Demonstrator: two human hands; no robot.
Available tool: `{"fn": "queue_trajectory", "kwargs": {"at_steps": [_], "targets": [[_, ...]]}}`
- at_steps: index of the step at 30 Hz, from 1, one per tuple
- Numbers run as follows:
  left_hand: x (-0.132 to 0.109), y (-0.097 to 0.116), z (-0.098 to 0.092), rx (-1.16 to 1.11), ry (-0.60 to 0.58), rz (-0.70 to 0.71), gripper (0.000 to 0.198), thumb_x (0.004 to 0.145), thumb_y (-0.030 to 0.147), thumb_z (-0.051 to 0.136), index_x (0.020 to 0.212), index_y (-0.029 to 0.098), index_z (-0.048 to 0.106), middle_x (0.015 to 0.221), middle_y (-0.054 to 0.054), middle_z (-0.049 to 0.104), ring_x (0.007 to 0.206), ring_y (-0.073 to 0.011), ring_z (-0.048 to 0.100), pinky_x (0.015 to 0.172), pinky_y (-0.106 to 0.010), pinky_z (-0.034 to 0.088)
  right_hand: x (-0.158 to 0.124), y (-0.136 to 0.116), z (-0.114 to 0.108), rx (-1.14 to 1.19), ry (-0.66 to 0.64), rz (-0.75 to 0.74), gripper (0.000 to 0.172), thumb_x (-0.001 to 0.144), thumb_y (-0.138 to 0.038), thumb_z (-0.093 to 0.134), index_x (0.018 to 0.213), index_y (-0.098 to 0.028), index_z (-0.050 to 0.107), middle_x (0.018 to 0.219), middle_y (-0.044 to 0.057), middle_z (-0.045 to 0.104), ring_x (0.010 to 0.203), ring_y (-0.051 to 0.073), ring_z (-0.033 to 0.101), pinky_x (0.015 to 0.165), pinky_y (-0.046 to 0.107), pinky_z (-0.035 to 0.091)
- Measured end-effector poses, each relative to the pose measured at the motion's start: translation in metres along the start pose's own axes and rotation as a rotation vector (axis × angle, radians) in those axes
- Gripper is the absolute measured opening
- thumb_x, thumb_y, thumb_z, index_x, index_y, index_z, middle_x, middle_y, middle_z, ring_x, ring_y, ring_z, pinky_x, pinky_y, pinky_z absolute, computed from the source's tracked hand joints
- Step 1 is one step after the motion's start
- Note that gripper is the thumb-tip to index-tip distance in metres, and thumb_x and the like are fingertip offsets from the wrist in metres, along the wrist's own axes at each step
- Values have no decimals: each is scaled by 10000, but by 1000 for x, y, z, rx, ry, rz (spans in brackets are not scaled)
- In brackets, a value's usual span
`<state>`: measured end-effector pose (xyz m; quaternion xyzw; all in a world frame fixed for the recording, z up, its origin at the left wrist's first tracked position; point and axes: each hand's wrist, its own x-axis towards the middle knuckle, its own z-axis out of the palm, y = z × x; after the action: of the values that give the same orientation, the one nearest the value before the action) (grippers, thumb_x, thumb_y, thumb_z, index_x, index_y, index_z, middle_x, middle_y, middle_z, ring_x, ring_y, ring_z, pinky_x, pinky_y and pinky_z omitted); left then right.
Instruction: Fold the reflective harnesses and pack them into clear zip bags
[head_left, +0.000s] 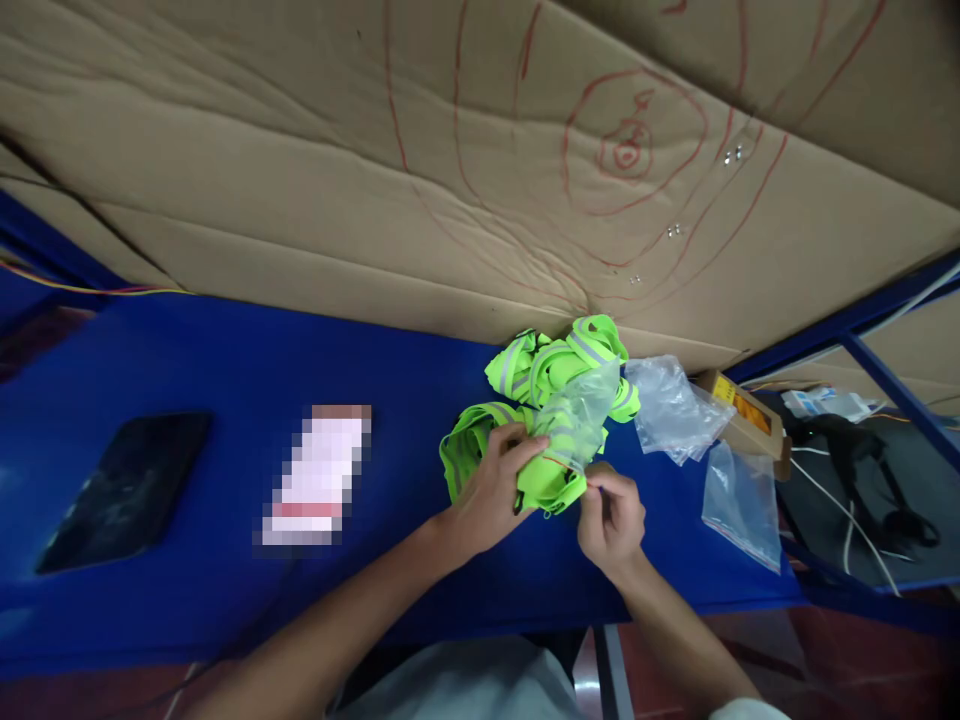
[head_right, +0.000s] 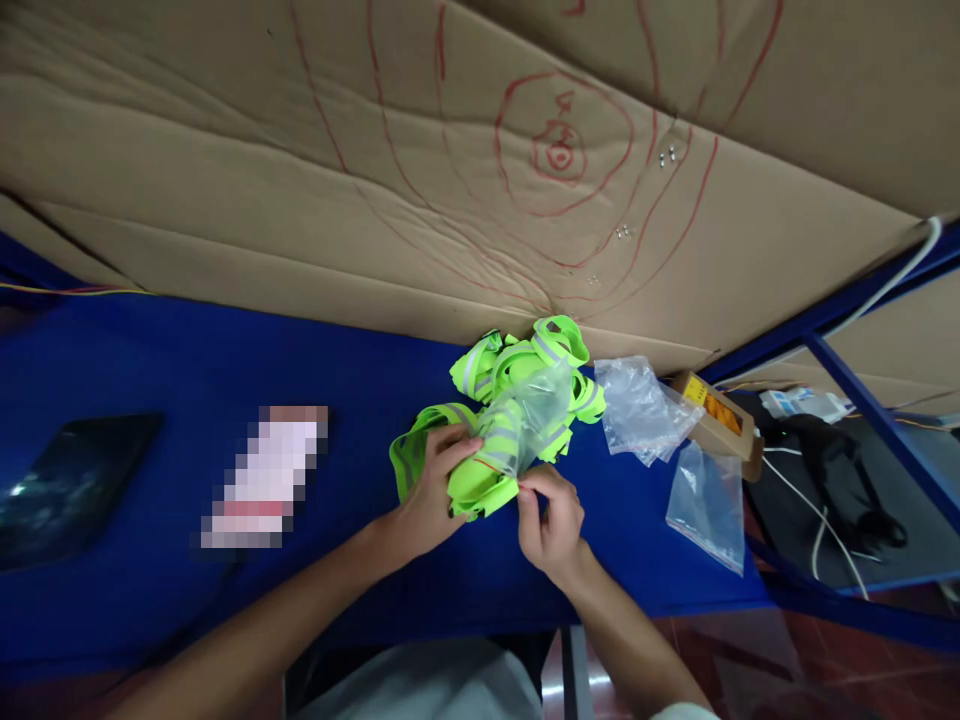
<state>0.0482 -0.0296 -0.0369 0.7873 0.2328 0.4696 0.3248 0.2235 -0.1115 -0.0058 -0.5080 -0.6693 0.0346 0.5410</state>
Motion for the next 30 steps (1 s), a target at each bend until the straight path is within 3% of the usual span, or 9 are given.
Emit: {"fn": "queue_trajectory", "kwargs": {"at_steps": [2,6,8,10,13,17,21,25,30], "targets": [[0,2,-5,29,-36,-18,683,829,174,681,1462,299,457,1322,-132,480,1225,-309,556,1023,-484,491,4,1,-5,32,-51,56,142,1049,-294,467,1114,-271,592,835,31,657,706,176,654,651,313,545],[4,13,-13,96,-128,-19,597,839,163,675,1403,342,596,1225,-98,584,1157,-299,588,995,-449,480,7,-13,-9,119,-166,302,604,991,-692,391,1404,-265,500,1230,137,639,1098,267,677,879,395,590],[6,19,-14,131,-166,3,504,877,167,652,1341,365,666,1138,-85,632,1085,-280,609,965,-417,471,0,-26,-8,116,-166,407,674,995,-668,426,1541,-277,368,1454,157,532,1333,290,569,1013,418,554],[7,24,-12,206,-163,57,485,910,139,595,1329,367,682,1090,-83,655,1041,-263,617,939,-395,464,-11,-38,-5,93,-76,490,590,1044,-564,406,1565,-298,335,1522,147,475,1388,272,523,1049,419,535],[8,31,-5,417,-78,228,521,947,86,530,1394,336,626,1060,-79,662,995,-231,613,907,-362,457,-28,-51,2,66,75,577,542,1021,-513,511,1502,-292,396,1463,143,489,1302,256,566,994,401,554],[6,47,-3,601,-50,457,552,948,123,626,1471,268,522,1152,-78,656,1031,-213,608,903,-333,446,-31,-55,4,174,155,748,584,870,-421,762,1364,-270,490,1323,94,557,1126,227,618,910,350,561],[7,69,-14,686,-187,589,531,962,198,651,1459,328,518,1299,-50,664,1087,-195,609,966,-344,429,-18,-54,-15,505,206,911,488,822,-375,807,1234,-306,554,1089,4,630,916,166,640,794,277,545],[17,78,-31,710,-261,655,449,1006,231,585,1440,337,542,1366,-10,662,1236,-186,567,1149,-428,345,-13,-52,-33,706,151,1001,535,795,-317,830,1226,-344,515,972,-31,653,825,146,652,715,242,524],[35,61,-45,711,-478,562,781,902,323,735,1581,226,360,1651,-136,379,1535,-310,319,1243,-567,240,-15,-41,-29,821,63,1050,558,770,-291,849,1199,-326,494,967,-39,661,795,130,649,734,243,535]]}}
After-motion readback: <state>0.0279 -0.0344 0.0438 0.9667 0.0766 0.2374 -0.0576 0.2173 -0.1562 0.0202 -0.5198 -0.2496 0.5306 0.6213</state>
